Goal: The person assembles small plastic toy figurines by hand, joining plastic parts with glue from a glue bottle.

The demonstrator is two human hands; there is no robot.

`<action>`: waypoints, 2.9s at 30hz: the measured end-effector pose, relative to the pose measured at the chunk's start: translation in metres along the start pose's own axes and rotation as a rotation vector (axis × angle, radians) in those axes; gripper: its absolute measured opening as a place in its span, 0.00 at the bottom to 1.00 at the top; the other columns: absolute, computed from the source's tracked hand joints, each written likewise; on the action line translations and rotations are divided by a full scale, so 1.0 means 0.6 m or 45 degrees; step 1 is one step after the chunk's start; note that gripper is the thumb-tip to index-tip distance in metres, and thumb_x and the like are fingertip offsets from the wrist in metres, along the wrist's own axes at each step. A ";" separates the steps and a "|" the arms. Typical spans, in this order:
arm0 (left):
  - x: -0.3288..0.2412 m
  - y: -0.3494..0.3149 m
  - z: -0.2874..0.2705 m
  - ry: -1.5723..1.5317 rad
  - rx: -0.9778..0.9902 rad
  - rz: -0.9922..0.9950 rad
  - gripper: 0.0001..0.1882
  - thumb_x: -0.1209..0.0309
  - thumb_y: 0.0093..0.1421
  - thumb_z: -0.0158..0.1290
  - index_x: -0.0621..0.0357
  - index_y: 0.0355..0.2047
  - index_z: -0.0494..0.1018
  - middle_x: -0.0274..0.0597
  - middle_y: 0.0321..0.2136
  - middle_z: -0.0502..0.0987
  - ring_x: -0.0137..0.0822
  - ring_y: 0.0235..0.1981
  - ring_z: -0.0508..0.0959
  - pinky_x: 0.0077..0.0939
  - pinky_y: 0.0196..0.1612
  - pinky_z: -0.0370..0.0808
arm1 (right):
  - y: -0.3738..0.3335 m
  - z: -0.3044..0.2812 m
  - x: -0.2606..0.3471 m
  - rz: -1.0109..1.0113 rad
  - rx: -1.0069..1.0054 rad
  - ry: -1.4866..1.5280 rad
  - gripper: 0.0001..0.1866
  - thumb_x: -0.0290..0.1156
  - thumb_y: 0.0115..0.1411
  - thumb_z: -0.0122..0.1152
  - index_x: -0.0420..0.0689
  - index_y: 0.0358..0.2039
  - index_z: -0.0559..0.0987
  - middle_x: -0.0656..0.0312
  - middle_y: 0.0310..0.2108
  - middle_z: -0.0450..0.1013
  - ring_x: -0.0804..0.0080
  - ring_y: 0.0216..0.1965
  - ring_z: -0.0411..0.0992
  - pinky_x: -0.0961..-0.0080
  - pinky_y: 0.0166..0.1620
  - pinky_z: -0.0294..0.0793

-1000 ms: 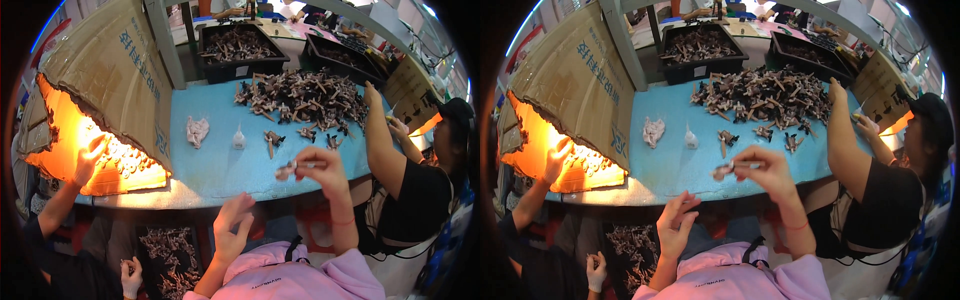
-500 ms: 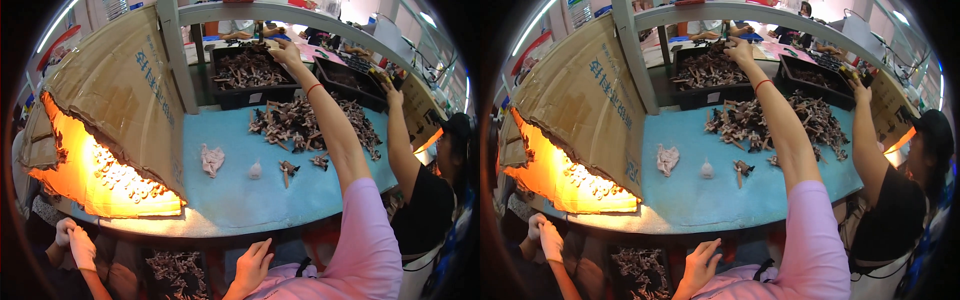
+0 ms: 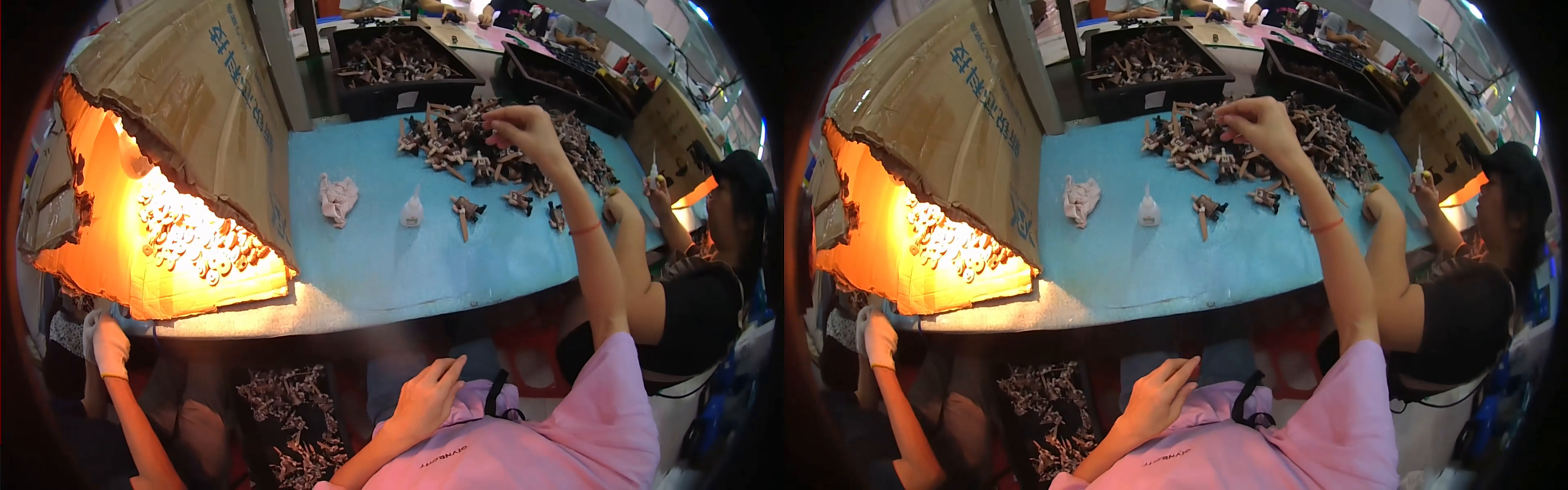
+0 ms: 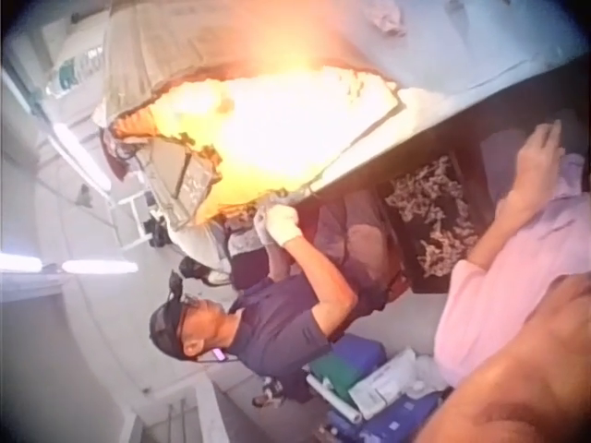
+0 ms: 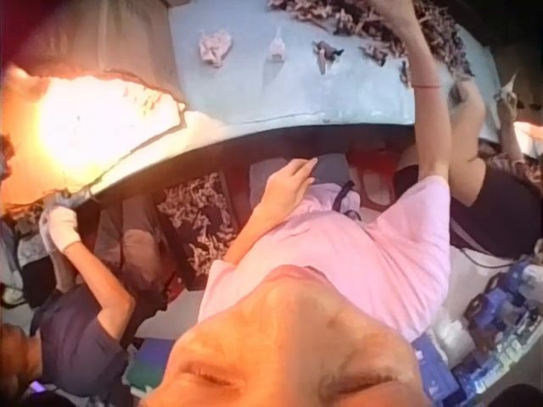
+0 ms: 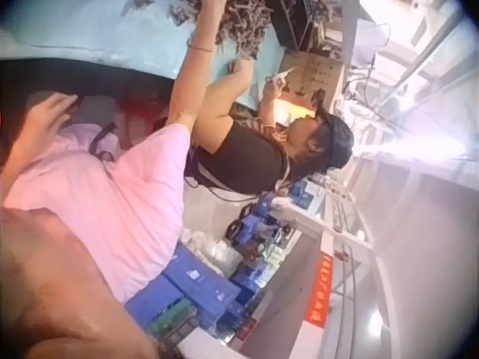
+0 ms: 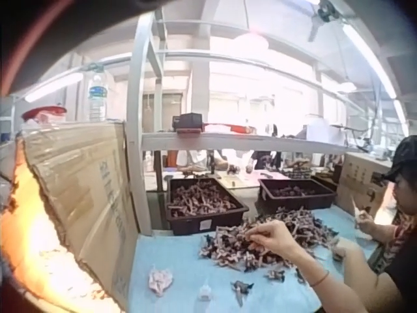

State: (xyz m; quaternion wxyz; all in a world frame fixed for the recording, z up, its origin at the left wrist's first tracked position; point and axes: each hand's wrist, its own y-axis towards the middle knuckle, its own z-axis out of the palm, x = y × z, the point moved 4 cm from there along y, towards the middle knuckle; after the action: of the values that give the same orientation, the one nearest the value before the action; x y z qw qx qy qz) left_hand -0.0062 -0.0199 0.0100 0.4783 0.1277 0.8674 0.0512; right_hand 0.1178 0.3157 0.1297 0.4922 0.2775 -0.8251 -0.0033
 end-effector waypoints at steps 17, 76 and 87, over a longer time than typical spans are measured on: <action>-0.009 0.009 -0.014 -0.084 -0.190 -0.052 0.17 0.80 0.49 0.53 0.63 0.42 0.71 0.47 0.32 0.73 0.44 0.29 0.76 0.30 0.30 0.73 | -0.168 0.137 -0.071 -0.188 -0.015 -0.688 0.29 0.33 0.44 0.66 0.47 0.49 0.69 0.55 0.41 0.69 0.58 0.43 0.66 0.70 0.44 0.68; 0.006 0.031 -0.090 -0.667 -1.117 -0.118 0.09 0.83 0.54 0.49 0.70 0.37 0.71 0.47 0.38 0.71 0.25 0.22 0.72 0.11 0.18 0.67 | -0.328 0.105 0.096 0.113 -0.294 0.791 0.11 0.28 0.47 0.60 0.37 0.30 0.73 0.62 0.23 0.71 0.82 0.21 0.66 0.89 0.24 0.63; -0.029 0.015 -0.109 0.101 -1.276 0.047 0.17 0.84 0.45 0.56 0.70 0.39 0.73 0.44 0.31 0.71 0.29 0.28 0.72 0.17 0.30 0.70 | -0.368 0.110 0.167 -0.448 -0.455 0.639 0.18 0.35 0.38 0.69 0.36 0.23 0.73 0.58 0.16 0.71 0.74 0.12 0.60 0.79 0.16 0.55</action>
State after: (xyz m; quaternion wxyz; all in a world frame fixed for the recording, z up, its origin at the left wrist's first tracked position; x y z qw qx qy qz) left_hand -0.0507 -0.0135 0.0615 0.4465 -0.1046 0.7512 0.4748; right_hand 0.1281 0.0654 0.1153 0.7123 0.3171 -0.6044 -0.1639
